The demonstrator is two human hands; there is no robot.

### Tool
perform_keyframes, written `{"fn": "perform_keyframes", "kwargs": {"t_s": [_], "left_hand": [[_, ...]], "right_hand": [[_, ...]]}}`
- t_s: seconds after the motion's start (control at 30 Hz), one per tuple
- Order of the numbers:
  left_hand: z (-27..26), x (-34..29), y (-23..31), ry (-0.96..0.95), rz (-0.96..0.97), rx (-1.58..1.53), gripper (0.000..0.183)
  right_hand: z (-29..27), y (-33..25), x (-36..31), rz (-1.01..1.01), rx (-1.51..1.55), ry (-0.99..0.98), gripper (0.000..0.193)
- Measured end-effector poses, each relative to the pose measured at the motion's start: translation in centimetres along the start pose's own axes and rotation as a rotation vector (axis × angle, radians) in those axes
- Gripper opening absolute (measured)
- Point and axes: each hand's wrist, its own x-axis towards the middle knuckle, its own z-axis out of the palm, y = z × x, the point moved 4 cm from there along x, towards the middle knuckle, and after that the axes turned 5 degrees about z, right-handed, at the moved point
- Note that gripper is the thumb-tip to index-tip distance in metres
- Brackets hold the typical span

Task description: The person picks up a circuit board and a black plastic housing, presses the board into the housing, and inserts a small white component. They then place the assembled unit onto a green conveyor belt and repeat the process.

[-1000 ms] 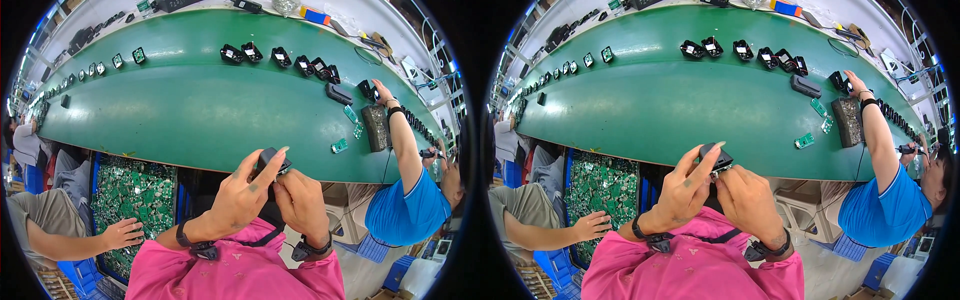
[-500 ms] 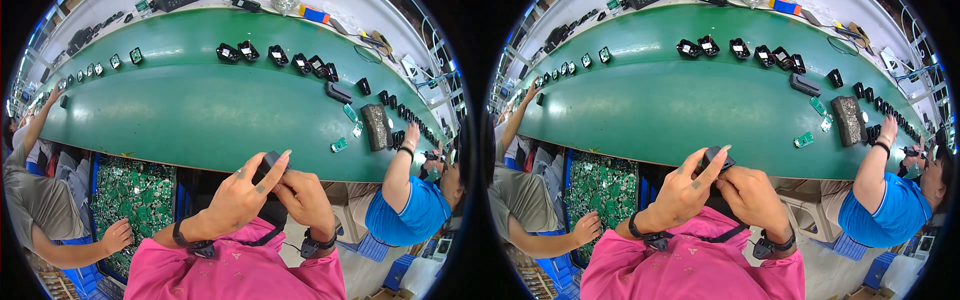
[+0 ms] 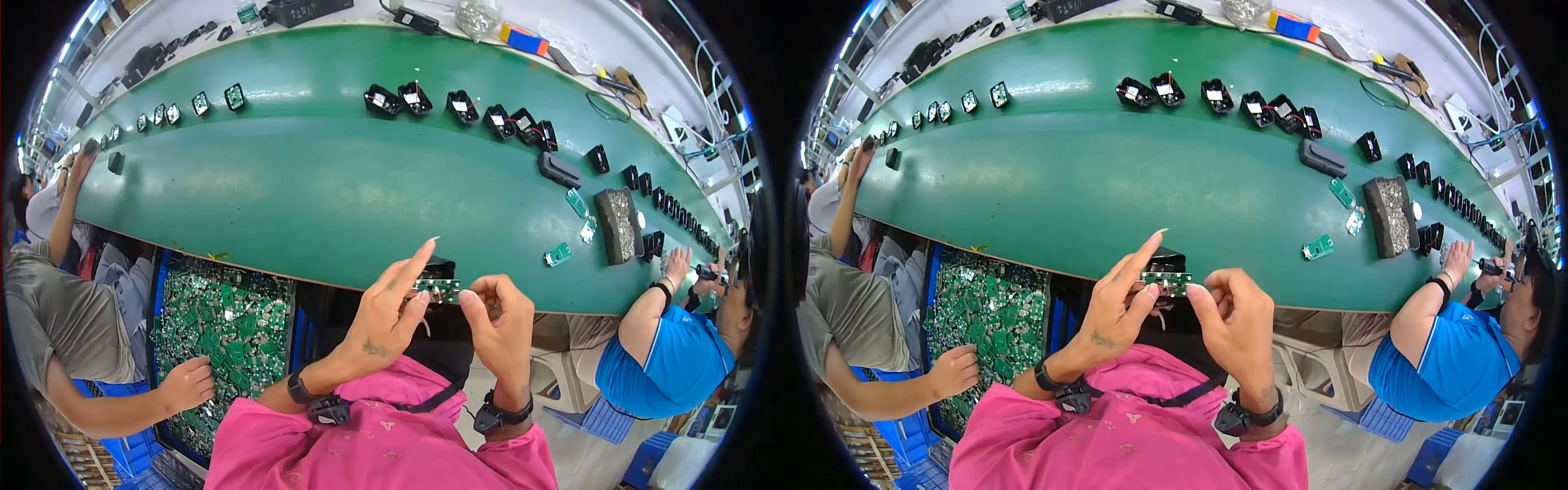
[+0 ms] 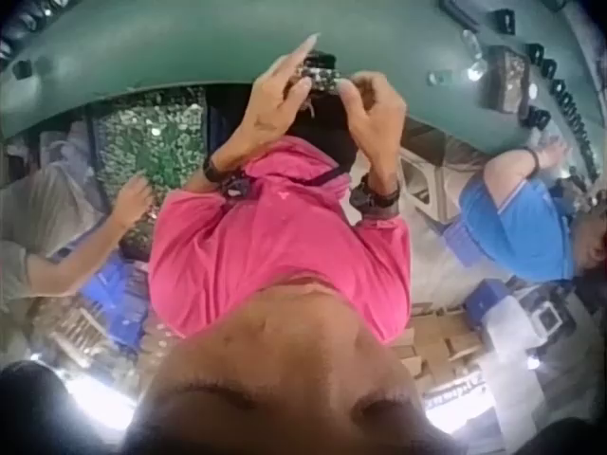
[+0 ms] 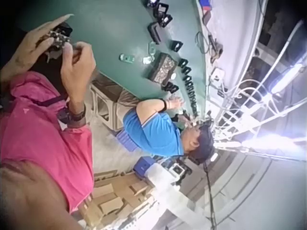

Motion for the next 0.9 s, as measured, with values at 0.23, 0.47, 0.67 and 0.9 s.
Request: {"fn": "perform_keyframes", "kwargs": {"t_s": [0.23, 0.47, 0.67, 0.9], "left_hand": [[0.2, 0.0, -0.2, -0.064, -0.074, -0.169, 0.068], [1.4, 0.5, 0.5, -0.027, 0.058, -0.008, 0.063], [2.1, 1.0, 0.1, 0.043, 0.168, 0.086, 0.059], [2.0, 1.2, 0.8, 0.037, 0.259, 0.073, 0.052]], "right_hand": [[0.4, 1.4, -0.5, -0.012, 0.205, -0.003, 0.008], [1.4, -0.1, -1.5, -0.316, 0.082, 0.071, 0.009], [0.5, 0.5, -1.6, 0.060, 0.497, -0.130, 0.026], [-0.6, -0.9, -1.1, -0.146, 0.040, -0.085, 0.018]]}}
